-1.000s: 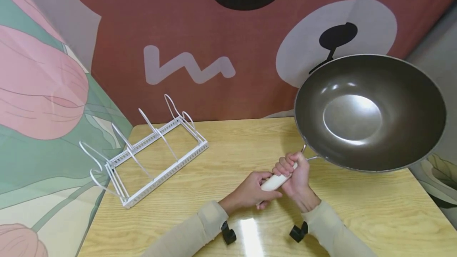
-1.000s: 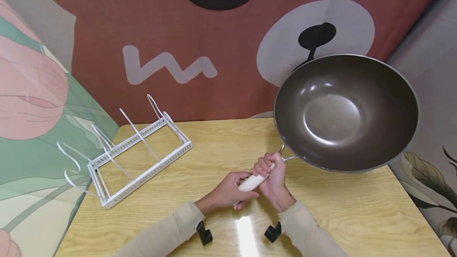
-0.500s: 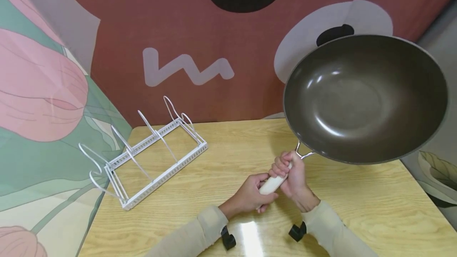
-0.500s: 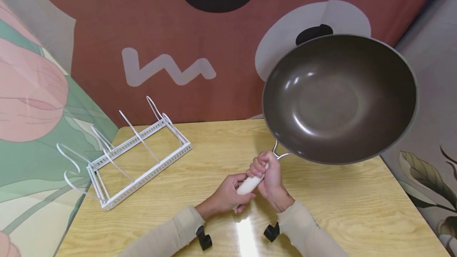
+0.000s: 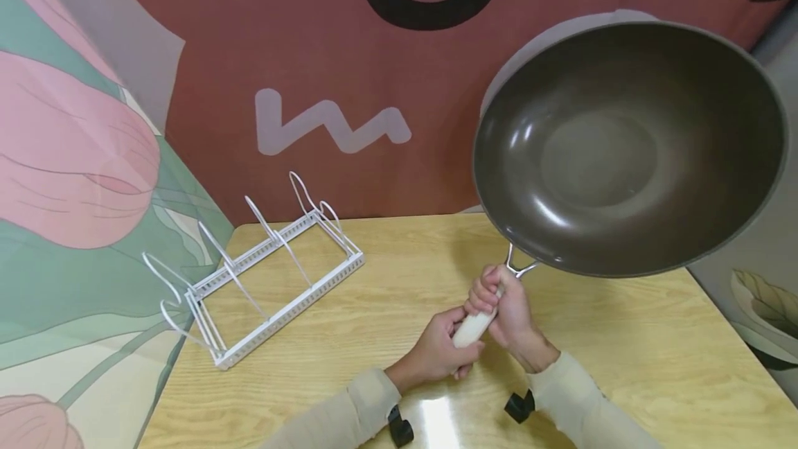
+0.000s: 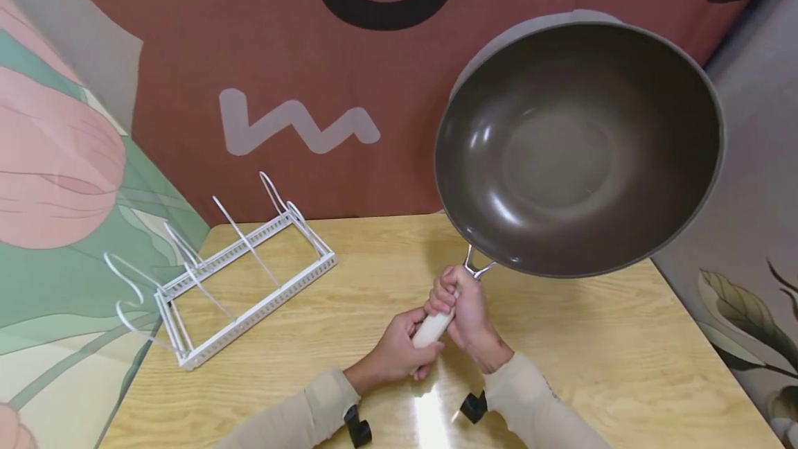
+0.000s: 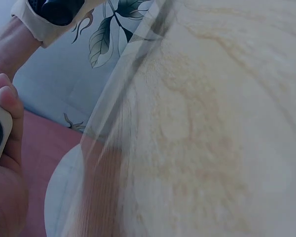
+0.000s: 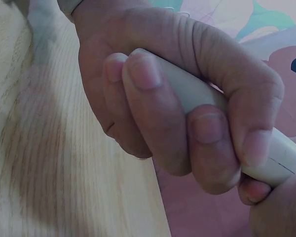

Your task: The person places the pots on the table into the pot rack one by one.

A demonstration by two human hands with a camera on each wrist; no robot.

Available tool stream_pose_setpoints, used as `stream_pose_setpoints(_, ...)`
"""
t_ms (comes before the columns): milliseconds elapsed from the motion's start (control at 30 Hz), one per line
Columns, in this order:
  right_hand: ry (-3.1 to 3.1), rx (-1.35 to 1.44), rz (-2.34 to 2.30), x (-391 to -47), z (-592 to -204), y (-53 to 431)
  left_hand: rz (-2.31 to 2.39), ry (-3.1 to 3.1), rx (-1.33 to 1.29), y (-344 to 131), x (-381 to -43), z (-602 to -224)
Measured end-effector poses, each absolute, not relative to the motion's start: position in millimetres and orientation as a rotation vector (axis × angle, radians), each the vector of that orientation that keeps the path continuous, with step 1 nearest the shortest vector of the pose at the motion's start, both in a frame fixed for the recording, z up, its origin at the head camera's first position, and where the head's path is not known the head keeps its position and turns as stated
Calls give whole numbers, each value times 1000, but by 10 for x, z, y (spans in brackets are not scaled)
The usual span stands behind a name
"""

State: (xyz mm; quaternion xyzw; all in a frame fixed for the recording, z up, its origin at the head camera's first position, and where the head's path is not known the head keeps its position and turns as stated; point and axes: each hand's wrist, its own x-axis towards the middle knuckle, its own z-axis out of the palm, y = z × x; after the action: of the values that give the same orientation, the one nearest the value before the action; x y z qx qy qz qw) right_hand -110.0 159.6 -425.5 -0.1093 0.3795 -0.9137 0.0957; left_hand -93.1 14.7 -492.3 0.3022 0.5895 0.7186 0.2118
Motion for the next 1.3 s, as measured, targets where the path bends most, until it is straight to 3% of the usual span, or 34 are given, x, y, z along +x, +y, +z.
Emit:
stream_pose_setpoints(700,1385,-374,-2575,-1148,-4120,1403,2144,1628,836,128,-913,-4962)
stream_pose_setpoints(1300,1585,-143,-2493,-1222,-4055,1211,2249,1708,779,177,-910,-5070)
